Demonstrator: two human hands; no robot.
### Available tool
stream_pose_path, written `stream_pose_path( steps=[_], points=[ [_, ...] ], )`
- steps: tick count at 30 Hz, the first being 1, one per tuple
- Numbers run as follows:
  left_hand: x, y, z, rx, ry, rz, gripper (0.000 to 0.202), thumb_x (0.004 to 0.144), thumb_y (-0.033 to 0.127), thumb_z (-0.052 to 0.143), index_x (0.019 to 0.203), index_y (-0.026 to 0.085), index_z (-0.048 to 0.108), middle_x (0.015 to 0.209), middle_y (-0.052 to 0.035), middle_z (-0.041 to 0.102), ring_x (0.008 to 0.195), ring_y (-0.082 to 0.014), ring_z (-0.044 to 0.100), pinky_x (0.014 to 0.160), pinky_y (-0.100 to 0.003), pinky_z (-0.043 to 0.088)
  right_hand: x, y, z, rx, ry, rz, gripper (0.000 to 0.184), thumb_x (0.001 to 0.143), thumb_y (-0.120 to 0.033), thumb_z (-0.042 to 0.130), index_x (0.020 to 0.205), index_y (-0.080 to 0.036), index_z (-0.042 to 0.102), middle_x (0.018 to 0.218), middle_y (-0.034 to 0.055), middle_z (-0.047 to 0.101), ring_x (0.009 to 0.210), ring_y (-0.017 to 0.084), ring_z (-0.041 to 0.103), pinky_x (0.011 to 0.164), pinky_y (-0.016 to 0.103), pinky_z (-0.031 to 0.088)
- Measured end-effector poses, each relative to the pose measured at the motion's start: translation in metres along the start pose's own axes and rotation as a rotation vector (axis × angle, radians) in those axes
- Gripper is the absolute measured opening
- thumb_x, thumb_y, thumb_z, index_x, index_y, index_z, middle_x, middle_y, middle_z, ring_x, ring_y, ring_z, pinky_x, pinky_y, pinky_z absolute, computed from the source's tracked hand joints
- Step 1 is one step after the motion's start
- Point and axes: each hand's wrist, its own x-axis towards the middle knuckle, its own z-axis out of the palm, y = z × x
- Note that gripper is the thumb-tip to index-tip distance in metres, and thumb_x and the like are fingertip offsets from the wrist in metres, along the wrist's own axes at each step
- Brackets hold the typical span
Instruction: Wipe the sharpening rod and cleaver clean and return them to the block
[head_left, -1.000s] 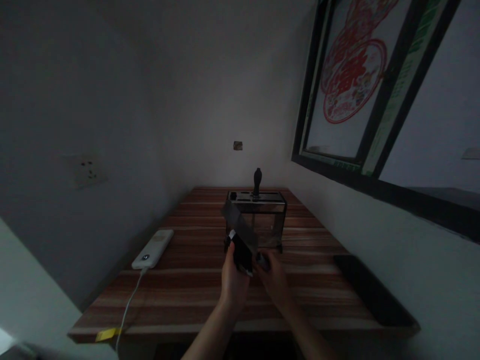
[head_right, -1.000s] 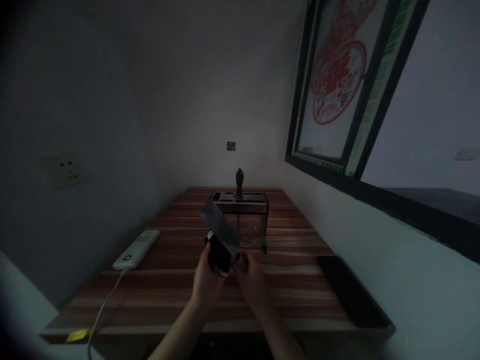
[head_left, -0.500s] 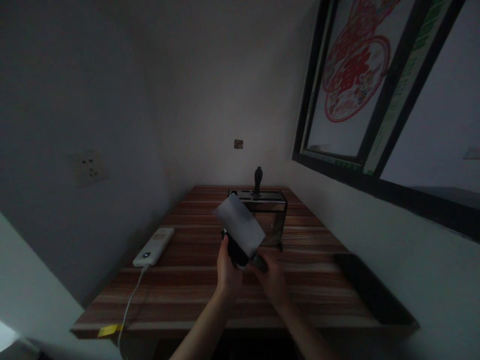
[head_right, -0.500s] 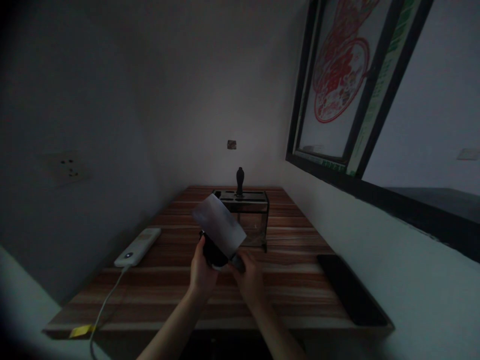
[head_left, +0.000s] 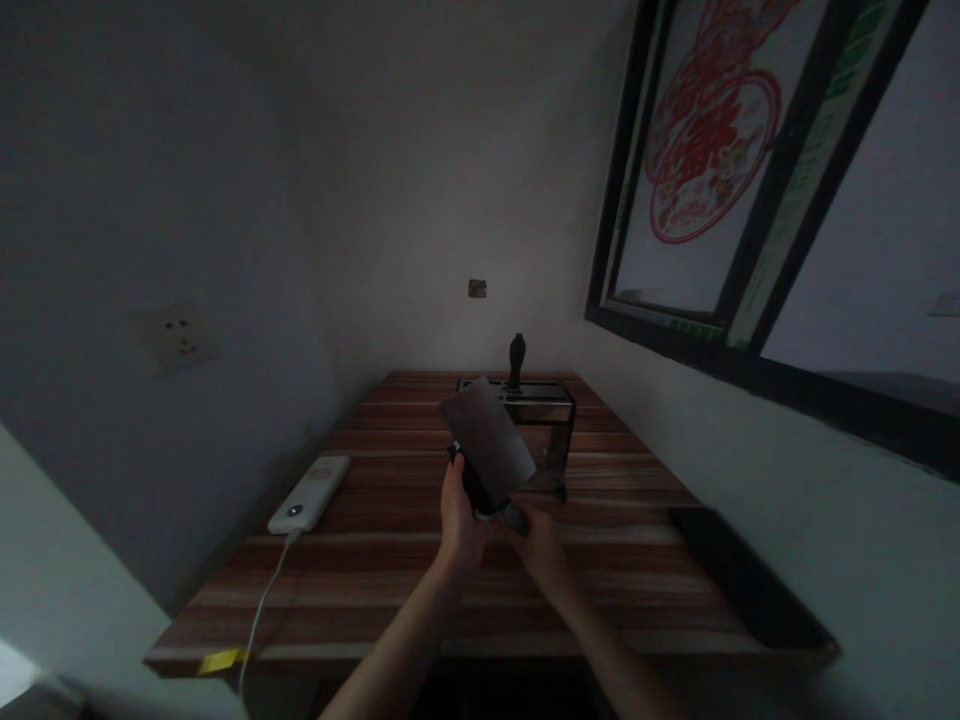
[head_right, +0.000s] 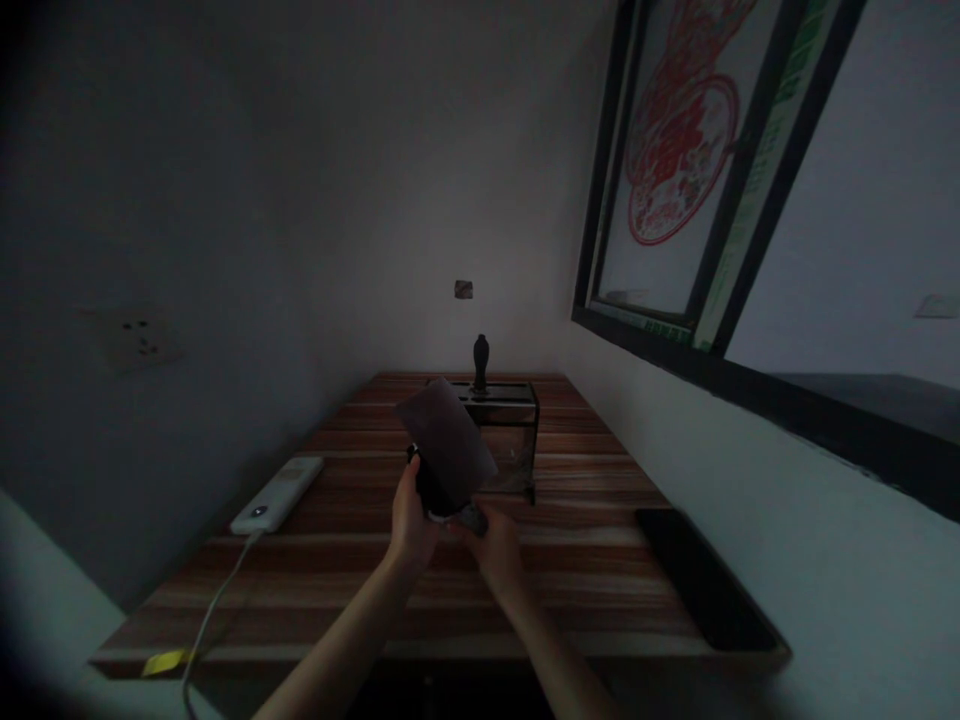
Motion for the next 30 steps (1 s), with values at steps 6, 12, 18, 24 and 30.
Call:
stream_pose_path(
  steps=[6, 12, 18, 24, 30],
  points=[
    [0.018, 0.002, 0.003, 0.035, -0.041, 0.053, 0.024, 0.084, 0.032, 0.05, 0.1, 0.019, 0.062, 0.105, -0.0045, 0.067, 0.093, -0.017, 0.064, 0.079, -0.026, 0.05, 0.015, 0.005, 0.004, -0.041, -0.056, -0.034, 0.03, 0.071, -0.04, 0.064, 0.088, -0.016, 0.067, 0.077, 0.0056, 0.07, 0.07, 0.023, 0.064, 0.06, 0.03, 0.047],
    [0.038, 0.006, -0.001, 0.124, -0.092, 0.07, 0.026, 0.082, 0.034, 0.054, 0.098, 0.017, 0.062, 0.104, -0.0068, 0.068, 0.1, -0.0177, 0.061, 0.088, -0.029, 0.046, 0.024, 0.019, 0.014, 0.029, -0.075, 0.087, 0.032, 0.07, -0.046, 0.063, 0.073, -0.015, 0.063, 0.057, 0.0021, 0.065, 0.046, 0.017, 0.059, 0.043, 0.023, 0.042],
    [0.032, 0.006, -0.01, 0.212, -0.127, 0.053, 0.029, 0.074, 0.028, 0.063, 0.102, 0.018, 0.063, 0.105, -0.0068, 0.068, 0.103, -0.0192, 0.06, 0.09, -0.03, 0.044, 0.019, 0.02, 0.017, 0.051, -0.007, 0.064, 0.024, 0.072, -0.039, 0.061, 0.075, -0.015, 0.063, 0.056, 0.0025, 0.064, 0.046, 0.018, 0.06, 0.045, 0.025, 0.044],
    [0.023, 0.0, -0.018, 0.229, -0.118, 0.009, 0.033, 0.068, 0.027, 0.068, 0.099, 0.017, 0.064, 0.1, -0.0075, 0.069, 0.095, -0.0213, 0.063, 0.085, -0.031, 0.047, 0.016, 0.017, 0.016, 0.003, 0.062, 0.047, 0.016, 0.067, -0.023, 0.059, 0.08, -0.015, 0.065, 0.065, 0.0047, 0.067, 0.055, 0.02, 0.061, 0.048, 0.025, 0.043],
    [0.02, 0.011, -0.026, 0.23, -0.027, 0.004, 0.032, 0.075, 0.024, 0.06, 0.107, 0.018, 0.06, 0.094, -0.0069, 0.07, 0.082, -0.0191, 0.067, 0.076, -0.03, 0.051, 0.015, 0.009, 0.014, -0.126, 0.064, 0.021, 0.014, 0.066, -0.024, 0.063, 0.075, -0.014, 0.065, 0.06, 0.0029, 0.063, 0.056, 0.018, 0.055, 0.05, 0.023, 0.037]
  ],
)
